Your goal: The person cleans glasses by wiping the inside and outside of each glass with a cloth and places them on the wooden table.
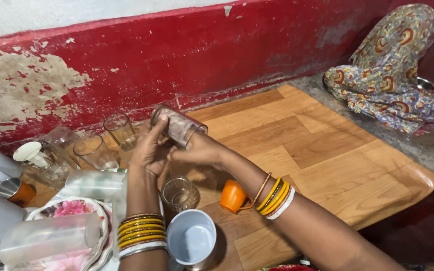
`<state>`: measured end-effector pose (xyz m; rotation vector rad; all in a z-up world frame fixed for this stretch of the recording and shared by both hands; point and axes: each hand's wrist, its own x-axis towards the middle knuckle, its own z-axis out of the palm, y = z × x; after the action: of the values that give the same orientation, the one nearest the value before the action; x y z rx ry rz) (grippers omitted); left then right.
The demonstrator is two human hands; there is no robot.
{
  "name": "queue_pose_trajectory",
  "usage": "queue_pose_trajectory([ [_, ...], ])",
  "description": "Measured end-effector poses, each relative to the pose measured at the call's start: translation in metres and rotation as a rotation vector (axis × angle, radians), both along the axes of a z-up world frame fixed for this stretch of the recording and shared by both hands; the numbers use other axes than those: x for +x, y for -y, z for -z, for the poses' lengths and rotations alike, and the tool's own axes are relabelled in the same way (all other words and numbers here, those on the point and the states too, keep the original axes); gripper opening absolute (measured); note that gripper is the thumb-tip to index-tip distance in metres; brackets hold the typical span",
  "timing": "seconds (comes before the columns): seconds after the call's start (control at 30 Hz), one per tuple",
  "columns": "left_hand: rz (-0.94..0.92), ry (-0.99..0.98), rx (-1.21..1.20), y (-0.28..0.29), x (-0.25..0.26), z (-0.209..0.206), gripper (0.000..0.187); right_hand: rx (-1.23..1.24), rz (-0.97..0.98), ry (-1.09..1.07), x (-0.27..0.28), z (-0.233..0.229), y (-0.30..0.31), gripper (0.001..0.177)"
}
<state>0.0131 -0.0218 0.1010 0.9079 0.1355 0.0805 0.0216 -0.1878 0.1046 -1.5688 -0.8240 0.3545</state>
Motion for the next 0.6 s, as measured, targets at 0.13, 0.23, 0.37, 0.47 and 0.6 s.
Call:
queue_pose_trajectory([
  [0.13,0.004,0.172,-0.14,0.01,0.011,0.022,0.04,0.22,-0.054,-0.342,0.008,-0.003,0.004,0.052],
  [0.23,-0.09,0.019,-0.238,0.02,0.019,0.032,0.037,0.11,0.08,-0.433,0.006,-0.011,0.006,0.041],
  [0.37,-0.284,-0.077,-0.324,0.023,0.031,0.036,0.039,0.145,0.252,-0.35,0.003,-0.014,-0.005,0.031],
  [0.47,-0.376,-0.071,-0.421,0.016,0.037,0.036,0.046,0.192,0.235,-0.352,-0.003,-0.012,-0.002,0.028],
  [0.6,-0.429,-0.154,-0.647,-0.009,0.036,0.03,0.058,0.342,0.203,-0.365,-0.005,-0.03,0.015,0.023],
])
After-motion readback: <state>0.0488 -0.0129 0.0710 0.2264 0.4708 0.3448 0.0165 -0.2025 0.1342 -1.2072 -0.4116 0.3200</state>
